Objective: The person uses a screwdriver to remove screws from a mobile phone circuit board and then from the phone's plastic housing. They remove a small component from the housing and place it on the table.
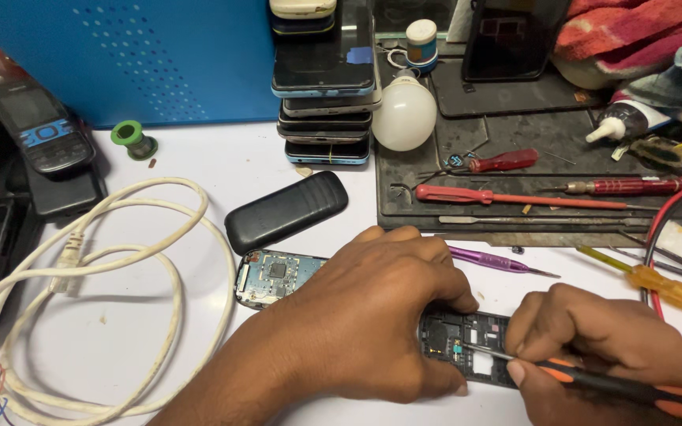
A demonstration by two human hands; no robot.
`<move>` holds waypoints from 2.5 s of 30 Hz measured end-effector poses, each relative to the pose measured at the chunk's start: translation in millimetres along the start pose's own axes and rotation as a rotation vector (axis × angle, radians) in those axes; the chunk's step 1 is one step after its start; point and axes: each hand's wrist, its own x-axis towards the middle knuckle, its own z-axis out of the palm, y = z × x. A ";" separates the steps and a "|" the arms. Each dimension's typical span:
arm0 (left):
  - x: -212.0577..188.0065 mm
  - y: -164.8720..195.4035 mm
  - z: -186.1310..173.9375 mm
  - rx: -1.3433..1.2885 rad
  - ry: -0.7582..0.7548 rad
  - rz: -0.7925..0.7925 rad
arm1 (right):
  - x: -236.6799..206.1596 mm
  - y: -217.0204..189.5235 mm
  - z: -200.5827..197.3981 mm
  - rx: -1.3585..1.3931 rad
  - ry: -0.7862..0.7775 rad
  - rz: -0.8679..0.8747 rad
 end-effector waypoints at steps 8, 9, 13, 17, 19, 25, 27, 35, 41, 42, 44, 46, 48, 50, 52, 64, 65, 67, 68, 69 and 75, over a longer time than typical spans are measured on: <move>0.0 -0.4 -0.4 -0.001 -0.014 -0.019 | -6.8 8.3 -1.3 -0.022 0.018 0.047; -0.1 -0.6 -0.1 0.001 0.003 0.000 | -7.7 10.2 -1.6 -0.005 0.018 0.052; 0.1 -1.4 0.6 0.010 0.002 -0.002 | -10.6 14.5 -6.3 0.051 -0.016 0.136; -0.1 -1.5 0.0 -0.012 0.002 0.014 | -11.1 13.6 -5.7 0.089 0.017 0.231; 0.6 -1.4 0.0 0.002 -0.010 -0.003 | -11.8 11.6 -3.1 0.125 0.020 0.208; 0.3 -1.6 -0.3 0.004 0.006 0.000 | -10.8 12.5 3.9 -0.051 0.075 0.151; 0.4 -1.7 -0.3 0.007 0.001 -0.001 | -12.1 12.6 2.8 -0.016 0.064 0.186; 0.7 -2.4 0.6 0.009 0.004 -0.005 | -10.8 13.8 -1.8 -0.010 0.004 0.167; 0.5 -2.1 1.1 0.004 0.016 0.009 | -11.3 13.1 -0.5 0.008 0.017 0.208; 0.6 -2.0 1.0 0.005 0.010 0.002 | -11.1 13.1 0.2 0.010 0.030 0.180; 0.7 -2.0 0.4 0.009 -0.002 -0.012 | -10.4 13.6 2.5 -0.006 0.054 0.154; 0.9 -1.8 0.0 -0.002 0.008 0.011 | -9.8 13.5 3.2 -0.009 0.053 0.172; 1.2 -1.3 0.0 -0.004 0.009 0.012 | -9.6 13.0 3.5 0.000 0.051 0.189; 1.1 -0.8 -0.3 0.008 0.005 -0.012 | -9.6 13.5 6.6 -0.036 0.100 0.175; 1.0 -0.4 -0.6 -0.001 -0.003 -0.010 | -10.2 13.7 8.0 -0.039 0.115 0.191; 0.3 -0.5 -1.9 -0.017 -0.002 0.011 | -11.2 16.9 5.1 -0.039 0.073 0.285; 0.4 -0.7 -1.8 -0.021 0.001 0.016 | -11.4 17.4 7.0 0.000 0.087 0.236; 0.7 -1.0 -2.1 -0.013 -0.012 0.006 | -11.4 17.4 7.3 0.044 0.089 0.229; 0.6 -1.0 -2.1 -0.010 -0.019 0.000 | -11.8 16.6 6.9 0.048 0.076 0.274; 0.7 -1.2 -2.6 -0.009 -0.019 0.016 | -11.6 15.9 7.0 0.056 0.076 0.309; -0.9 -3.6 -7.9 -0.039 -0.096 0.004 | -6.2 7.0 3.1 0.099 0.005 0.253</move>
